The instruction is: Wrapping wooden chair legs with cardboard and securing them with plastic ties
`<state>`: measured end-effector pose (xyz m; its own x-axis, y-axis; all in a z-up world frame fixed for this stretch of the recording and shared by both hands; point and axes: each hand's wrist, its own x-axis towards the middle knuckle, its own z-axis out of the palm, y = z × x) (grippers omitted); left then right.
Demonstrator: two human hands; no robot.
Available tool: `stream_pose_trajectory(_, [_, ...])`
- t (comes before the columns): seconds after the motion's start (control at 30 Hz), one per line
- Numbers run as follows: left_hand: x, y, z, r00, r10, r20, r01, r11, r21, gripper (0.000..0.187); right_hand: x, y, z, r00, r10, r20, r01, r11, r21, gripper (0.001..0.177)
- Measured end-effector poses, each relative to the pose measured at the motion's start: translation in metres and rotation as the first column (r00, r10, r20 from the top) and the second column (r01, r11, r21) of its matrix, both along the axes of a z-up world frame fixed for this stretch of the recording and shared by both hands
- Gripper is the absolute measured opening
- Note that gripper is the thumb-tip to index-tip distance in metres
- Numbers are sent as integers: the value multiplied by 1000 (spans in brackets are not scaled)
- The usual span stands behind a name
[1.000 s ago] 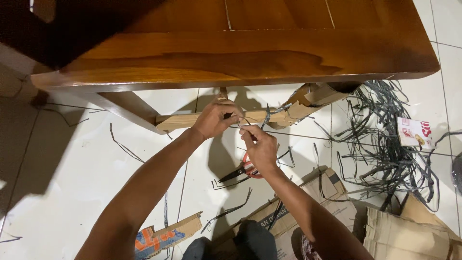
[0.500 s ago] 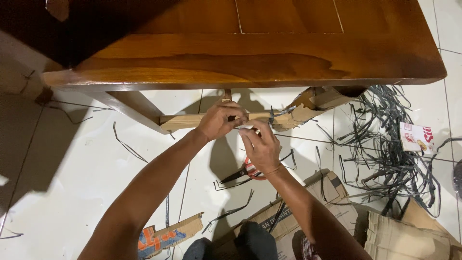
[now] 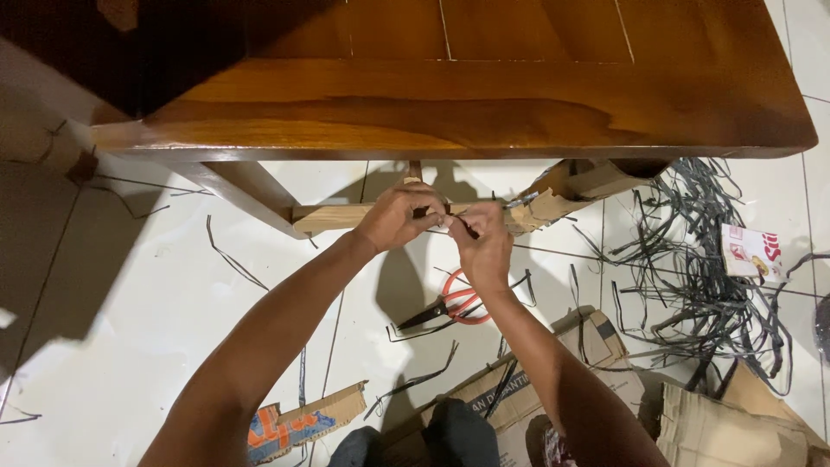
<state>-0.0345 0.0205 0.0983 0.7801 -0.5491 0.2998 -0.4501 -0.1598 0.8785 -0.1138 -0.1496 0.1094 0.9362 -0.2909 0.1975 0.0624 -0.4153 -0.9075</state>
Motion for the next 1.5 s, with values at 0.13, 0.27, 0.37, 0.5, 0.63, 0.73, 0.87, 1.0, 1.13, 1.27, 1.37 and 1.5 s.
stream_pose_trajectory(0.13, [0,2,5,1000,14,-20,-14,1000,22,13,7,-3,-24,997,23,-70,-16,996,87,21])
stream_pose_trajectory(0.27, [5,5,0,999,8,-35,-7,1000,13,12,8,-1,-33,993,35,-108,-30,998,46,7])
stream_pose_trajectory(0.37, [7,7,-8,999,9,-40,-9,1000,15,11,8,3,-27,997,26,-67,-32,996,-88,5])
stream_pose_trajectory(0.5, [9,8,-7,999,14,-43,-14,1000,2,9,10,5,-29,998,20,-58,-31,979,-200,9])
stream_pose_trajectory(0.63, [11,10,-9,999,19,-28,-19,1000,-3,8,10,7,-26,992,23,-122,-52,968,-246,12])
stream_pose_trajectory(0.73, [9,10,-8,998,16,-57,-17,1000,-19,4,8,4,-32,982,81,-169,-104,986,-129,12])
stream_pose_trajectory(0.87, [11,12,-6,994,42,-104,-46,998,-38,10,11,-3,-41,947,134,-293,-137,991,12,16])
stream_pose_trajectory(1.0, [1,15,17,998,-17,-55,13,997,-73,11,10,0,-24,920,137,-367,-107,989,100,17])
stream_pose_trajectory(1.13, [8,17,-2,1000,-13,-23,13,1000,6,9,12,1,-27,925,146,-350,-104,985,134,18])
stream_pose_trajectory(1.27, [11,17,-9,997,8,-70,-10,1000,-23,3,13,1,-30,959,132,-253,-119,991,63,15])
stream_pose_trajectory(1.37, [9,21,-9,996,15,-90,-16,1000,-4,5,14,0,-32,980,125,-158,-143,983,-111,10])
stream_pose_trajectory(1.5, [11,20,-14,998,35,-57,-34,999,22,8,7,0,-39,982,185,32,-156,900,-408,6])
